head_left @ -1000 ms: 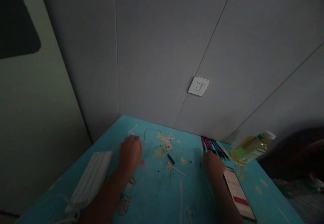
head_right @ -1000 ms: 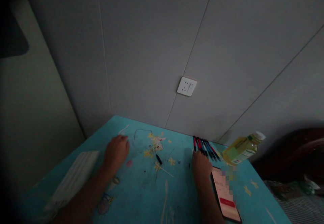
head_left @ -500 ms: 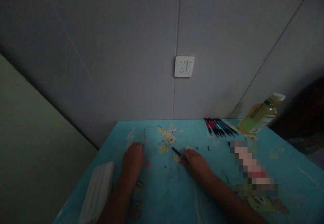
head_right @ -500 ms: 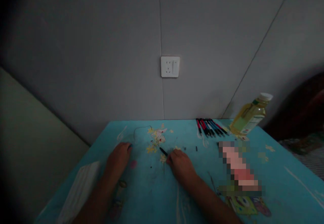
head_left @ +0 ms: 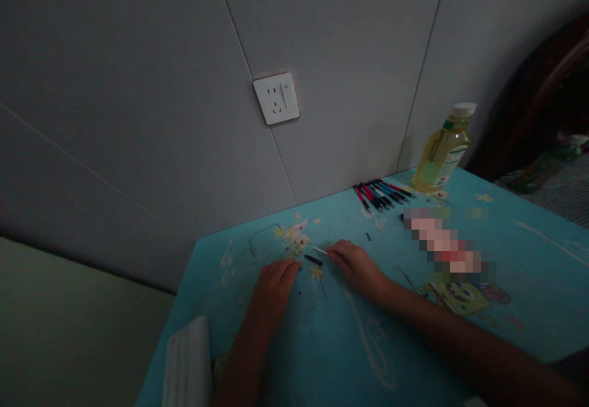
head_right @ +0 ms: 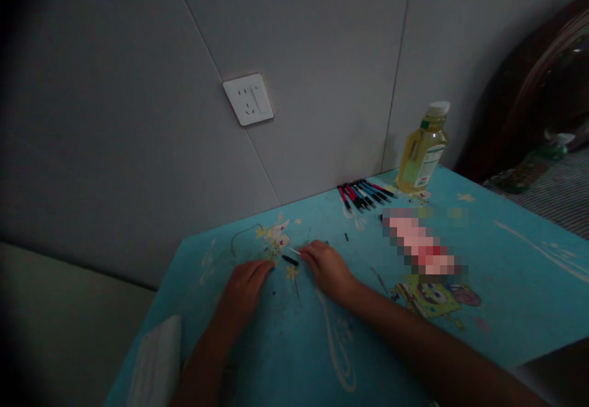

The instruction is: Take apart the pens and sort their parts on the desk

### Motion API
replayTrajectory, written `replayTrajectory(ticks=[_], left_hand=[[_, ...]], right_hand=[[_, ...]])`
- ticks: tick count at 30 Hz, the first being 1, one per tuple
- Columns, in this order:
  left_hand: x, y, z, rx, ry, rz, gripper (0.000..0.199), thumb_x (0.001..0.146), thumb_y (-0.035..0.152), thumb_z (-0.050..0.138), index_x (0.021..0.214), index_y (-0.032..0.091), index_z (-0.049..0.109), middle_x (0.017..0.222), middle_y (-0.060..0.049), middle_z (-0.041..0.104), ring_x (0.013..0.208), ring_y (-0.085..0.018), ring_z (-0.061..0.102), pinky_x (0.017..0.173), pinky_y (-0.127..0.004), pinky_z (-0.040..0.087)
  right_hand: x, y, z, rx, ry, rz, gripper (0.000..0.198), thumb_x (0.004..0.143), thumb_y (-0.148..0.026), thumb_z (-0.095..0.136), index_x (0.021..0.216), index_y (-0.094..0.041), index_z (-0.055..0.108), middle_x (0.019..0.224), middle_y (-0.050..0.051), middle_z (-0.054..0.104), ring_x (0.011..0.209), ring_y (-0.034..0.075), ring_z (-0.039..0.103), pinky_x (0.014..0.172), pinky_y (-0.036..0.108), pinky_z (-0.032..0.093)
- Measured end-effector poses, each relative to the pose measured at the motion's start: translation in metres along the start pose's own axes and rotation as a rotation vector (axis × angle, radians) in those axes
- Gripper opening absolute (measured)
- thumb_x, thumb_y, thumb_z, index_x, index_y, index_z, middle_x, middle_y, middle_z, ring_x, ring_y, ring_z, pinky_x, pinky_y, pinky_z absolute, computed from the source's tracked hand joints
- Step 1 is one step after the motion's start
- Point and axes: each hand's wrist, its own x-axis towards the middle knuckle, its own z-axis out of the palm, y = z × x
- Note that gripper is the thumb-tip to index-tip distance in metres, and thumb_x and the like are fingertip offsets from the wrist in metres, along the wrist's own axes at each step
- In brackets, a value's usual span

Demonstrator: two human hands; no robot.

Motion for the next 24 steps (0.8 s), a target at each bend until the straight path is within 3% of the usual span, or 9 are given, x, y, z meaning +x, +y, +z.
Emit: replayTrajectory(ticks=[4, 7, 13, 20, 24], left_hand=[[-0.001, 0.03, 0.015, -0.326, 0.131, -0.103, 0.036, 0.097, 0.02, 0.038, 0.129, 0.021, 0.054, 0.114, -0.011, 0.065, 0.101, -0.022, 0.062, 0.091, -0.037, 0.046], [-0.001, 0.05, 0.019, -0.467, 0.146, -0.142, 0.033, 0.097, 0.023, 0.04, 0.126, 0.022, 0.055, 0.115, -0.01, 0.065, 0.102, -0.021, 0.062, 0.092, -0.035, 0.045], [-0.001, 0.058, 0.019, -0.541, 0.081, -0.168, 0.027, 0.097, 0.027, 0.041, 0.116, 0.022, 0.06, 0.108, -0.008, 0.068, 0.1, -0.022, 0.062, 0.088, -0.034, 0.045], [-0.001, 0.057, 0.015, -0.532, 0.074, -0.208, 0.023, 0.097, 0.027, 0.043, 0.114, 0.021, 0.058, 0.097, -0.005, 0.069, 0.085, -0.018, 0.064, 0.078, -0.028, 0.045], [-0.003, 0.058, 0.018, -0.522, 0.034, -0.183, 0.023, 0.098, 0.027, 0.041, 0.114, 0.021, 0.057, 0.102, -0.006, 0.068, 0.093, -0.019, 0.064, 0.083, -0.029, 0.045]], right_hand=[[0.001, -0.009, -0.003, 0.582, 0.066, 0.146, 0.028, 0.093, -0.044, 0.052, 0.101, -0.018, 0.059, 0.081, 0.002, 0.069, 0.075, 0.016, 0.064, 0.072, 0.029, 0.049], [0.0, -0.016, -0.005, 0.757, 0.118, 0.15, 0.03, 0.089, -0.048, 0.059, 0.098, -0.02, 0.055, 0.081, 0.002, 0.071, 0.075, 0.016, 0.066, 0.076, 0.031, 0.05], [-0.008, -0.025, 0.001, 0.784, 0.089, 0.085, 0.023, 0.092, -0.042, 0.059, 0.098, -0.022, 0.05, 0.083, 0.003, 0.072, 0.083, 0.018, 0.069, 0.085, 0.036, 0.05], [-0.013, -0.027, 0.002, 0.576, 0.109, 0.023, 0.017, 0.094, -0.036, 0.057, 0.096, -0.02, 0.053, 0.088, 0.004, 0.07, 0.091, 0.019, 0.069, 0.086, 0.034, 0.05], [-0.012, -0.025, -0.003, 0.461, 0.12, -0.018, 0.016, 0.094, -0.035, 0.057, 0.094, -0.02, 0.056, 0.088, 0.004, 0.069, 0.086, 0.018, 0.068, 0.083, 0.032, 0.05]])
